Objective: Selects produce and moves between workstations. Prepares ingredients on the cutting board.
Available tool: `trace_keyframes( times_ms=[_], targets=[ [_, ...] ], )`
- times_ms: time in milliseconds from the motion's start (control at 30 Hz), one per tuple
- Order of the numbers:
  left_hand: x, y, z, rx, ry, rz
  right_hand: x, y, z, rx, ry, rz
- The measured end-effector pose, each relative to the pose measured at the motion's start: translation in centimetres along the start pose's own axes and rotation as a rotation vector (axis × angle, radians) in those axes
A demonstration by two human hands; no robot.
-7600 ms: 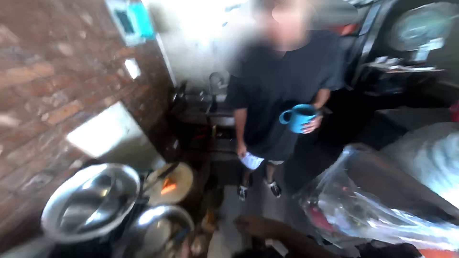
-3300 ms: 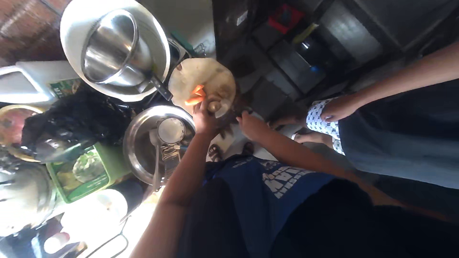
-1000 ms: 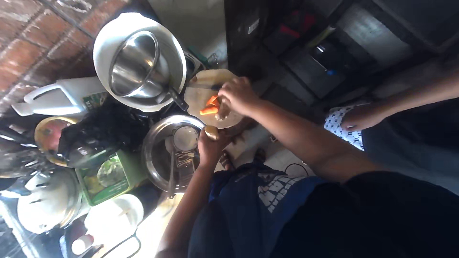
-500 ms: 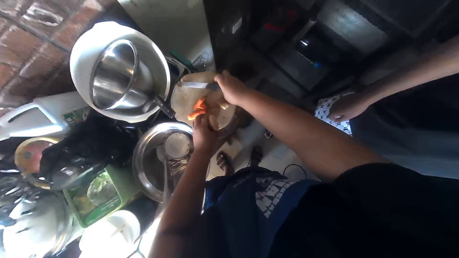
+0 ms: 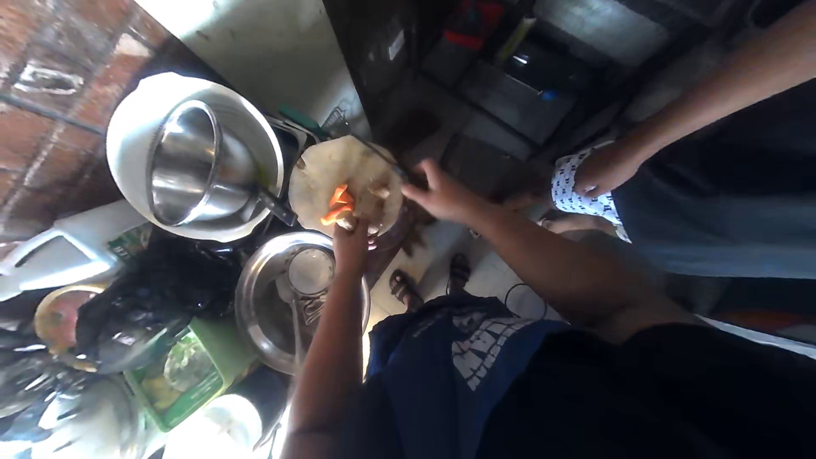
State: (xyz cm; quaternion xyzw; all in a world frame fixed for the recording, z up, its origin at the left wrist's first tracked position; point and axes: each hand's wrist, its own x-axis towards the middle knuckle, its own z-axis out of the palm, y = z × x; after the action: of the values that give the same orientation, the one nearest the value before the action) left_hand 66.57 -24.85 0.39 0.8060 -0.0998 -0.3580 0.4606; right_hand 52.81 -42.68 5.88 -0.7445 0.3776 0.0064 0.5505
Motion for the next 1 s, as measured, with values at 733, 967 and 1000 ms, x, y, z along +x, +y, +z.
trace_keyframes(
  times_ms=[733, 967, 1000],
  targets=[
    [-0.8, -0.3, 2.1, 0.195, 0.150, 0.152, -7.4, 5.5, 6.1, -0.526, -0.103, 0.100],
    [-0.8, -0.2, 1.9, 0.231, 0.151, 0.145, -7.1, 4.8, 6.2, -0.580, -0.155, 0.153],
    [-0.8, -0.3, 1.9, 0.228, 0.149, 0.145, -7.0, 4.7, 6.2, -0.579, -0.164, 0.160]
  ],
)
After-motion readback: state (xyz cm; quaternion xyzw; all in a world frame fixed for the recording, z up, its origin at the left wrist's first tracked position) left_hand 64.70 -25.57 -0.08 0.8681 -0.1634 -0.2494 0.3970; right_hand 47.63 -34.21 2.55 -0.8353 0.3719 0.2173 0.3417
